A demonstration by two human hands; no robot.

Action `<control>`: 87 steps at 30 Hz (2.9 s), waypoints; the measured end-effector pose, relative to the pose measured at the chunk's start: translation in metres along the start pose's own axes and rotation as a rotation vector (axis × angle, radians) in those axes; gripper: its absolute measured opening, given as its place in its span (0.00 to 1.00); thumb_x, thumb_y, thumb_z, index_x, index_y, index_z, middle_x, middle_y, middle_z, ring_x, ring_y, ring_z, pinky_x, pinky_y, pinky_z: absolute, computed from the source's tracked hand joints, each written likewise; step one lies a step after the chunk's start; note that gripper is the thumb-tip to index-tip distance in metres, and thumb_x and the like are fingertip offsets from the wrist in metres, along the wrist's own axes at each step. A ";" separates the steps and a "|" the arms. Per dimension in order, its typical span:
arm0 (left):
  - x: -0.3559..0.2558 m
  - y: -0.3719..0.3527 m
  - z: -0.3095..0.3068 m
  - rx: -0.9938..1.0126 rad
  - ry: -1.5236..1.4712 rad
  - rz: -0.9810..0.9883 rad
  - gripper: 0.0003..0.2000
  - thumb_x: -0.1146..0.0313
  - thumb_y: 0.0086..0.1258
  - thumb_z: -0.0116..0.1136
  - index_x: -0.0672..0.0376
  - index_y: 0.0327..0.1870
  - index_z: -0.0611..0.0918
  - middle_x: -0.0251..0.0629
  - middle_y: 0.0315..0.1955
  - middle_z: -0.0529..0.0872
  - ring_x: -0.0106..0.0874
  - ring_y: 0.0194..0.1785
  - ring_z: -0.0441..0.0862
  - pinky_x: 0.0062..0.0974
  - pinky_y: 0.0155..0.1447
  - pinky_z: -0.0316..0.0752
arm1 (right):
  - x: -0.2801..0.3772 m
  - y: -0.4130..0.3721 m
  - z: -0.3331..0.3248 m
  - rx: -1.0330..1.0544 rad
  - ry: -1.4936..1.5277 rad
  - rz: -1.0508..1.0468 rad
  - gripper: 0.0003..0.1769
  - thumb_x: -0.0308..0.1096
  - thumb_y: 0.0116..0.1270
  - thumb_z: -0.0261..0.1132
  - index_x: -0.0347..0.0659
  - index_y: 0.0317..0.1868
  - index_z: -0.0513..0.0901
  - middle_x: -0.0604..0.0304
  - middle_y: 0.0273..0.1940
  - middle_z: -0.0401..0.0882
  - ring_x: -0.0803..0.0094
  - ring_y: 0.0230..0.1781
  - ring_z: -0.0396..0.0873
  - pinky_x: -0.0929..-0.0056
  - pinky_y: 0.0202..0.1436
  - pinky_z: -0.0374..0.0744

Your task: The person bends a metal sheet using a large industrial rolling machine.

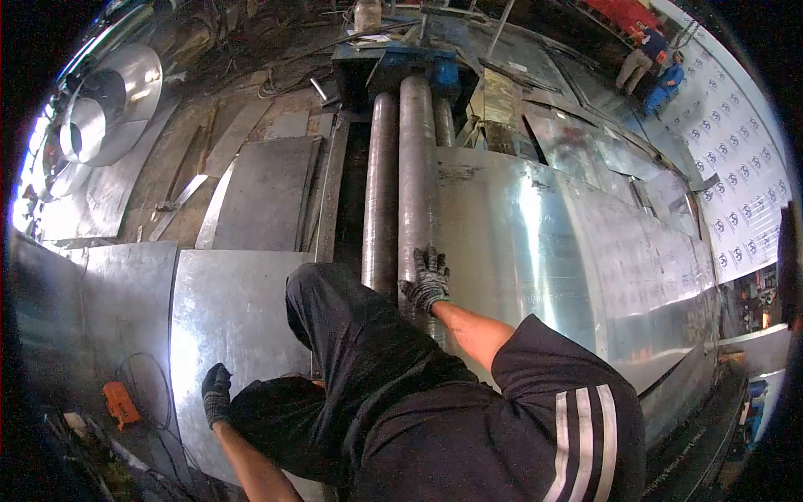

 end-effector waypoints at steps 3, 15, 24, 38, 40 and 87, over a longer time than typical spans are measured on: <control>-0.001 0.001 -0.003 -0.031 -0.009 -0.018 0.20 0.56 0.74 0.64 0.60 0.59 0.83 0.34 0.41 0.87 0.29 0.41 0.81 0.31 0.46 0.78 | -0.004 0.003 0.007 -0.009 -0.018 -0.002 0.58 0.62 0.60 0.68 0.58 0.84 0.45 0.53 0.85 0.36 0.40 0.84 0.34 0.32 0.80 0.43; 0.003 0.002 -0.002 -0.019 0.032 -0.021 0.22 0.55 0.76 0.60 0.60 0.62 0.82 0.38 0.46 0.89 0.31 0.42 0.83 0.31 0.48 0.79 | -0.005 0.006 0.012 -0.043 -0.023 -0.004 0.56 0.62 0.63 0.66 0.58 0.84 0.45 0.50 0.84 0.37 0.39 0.83 0.37 0.36 0.81 0.45; -0.001 0.002 -0.003 -0.003 0.077 -0.051 0.21 0.57 0.75 0.62 0.61 0.62 0.82 0.38 0.46 0.89 0.31 0.45 0.84 0.31 0.52 0.79 | -0.008 0.009 0.017 -0.103 -0.029 -0.013 0.55 0.60 0.63 0.67 0.58 0.83 0.47 0.50 0.84 0.39 0.40 0.83 0.39 0.38 0.81 0.46; -0.011 -0.010 0.003 -0.014 0.004 -0.089 0.21 0.56 0.75 0.62 0.60 0.62 0.82 0.36 0.44 0.88 0.30 0.44 0.82 0.31 0.52 0.78 | -0.006 0.007 0.015 -0.151 -0.025 -0.030 0.54 0.57 0.63 0.69 0.57 0.83 0.50 0.51 0.83 0.42 0.40 0.82 0.41 0.40 0.81 0.48; -0.008 -0.005 0.002 0.008 0.008 -0.077 0.22 0.56 0.74 0.63 0.60 0.63 0.82 0.36 0.44 0.88 0.30 0.44 0.82 0.32 0.52 0.78 | -0.008 0.008 0.016 -0.151 -0.020 -0.028 0.54 0.57 0.63 0.69 0.57 0.83 0.50 0.51 0.83 0.42 0.40 0.82 0.41 0.40 0.81 0.48; 0.000 -0.003 0.000 0.048 0.195 -0.169 0.23 0.54 0.73 0.64 0.57 0.64 0.82 0.36 0.47 0.89 0.30 0.47 0.83 0.33 0.55 0.78 | -0.010 0.016 0.031 -0.248 -0.115 -0.091 0.52 0.67 0.64 0.63 0.59 0.83 0.51 0.52 0.83 0.45 0.38 0.82 0.41 0.42 0.82 0.46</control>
Point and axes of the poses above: each hand's wrist, its own y-axis towards the middle knuckle, its own z-axis out of the palm, x = y × z, the point moved 8 cm from there along y, towards the middle knuckle
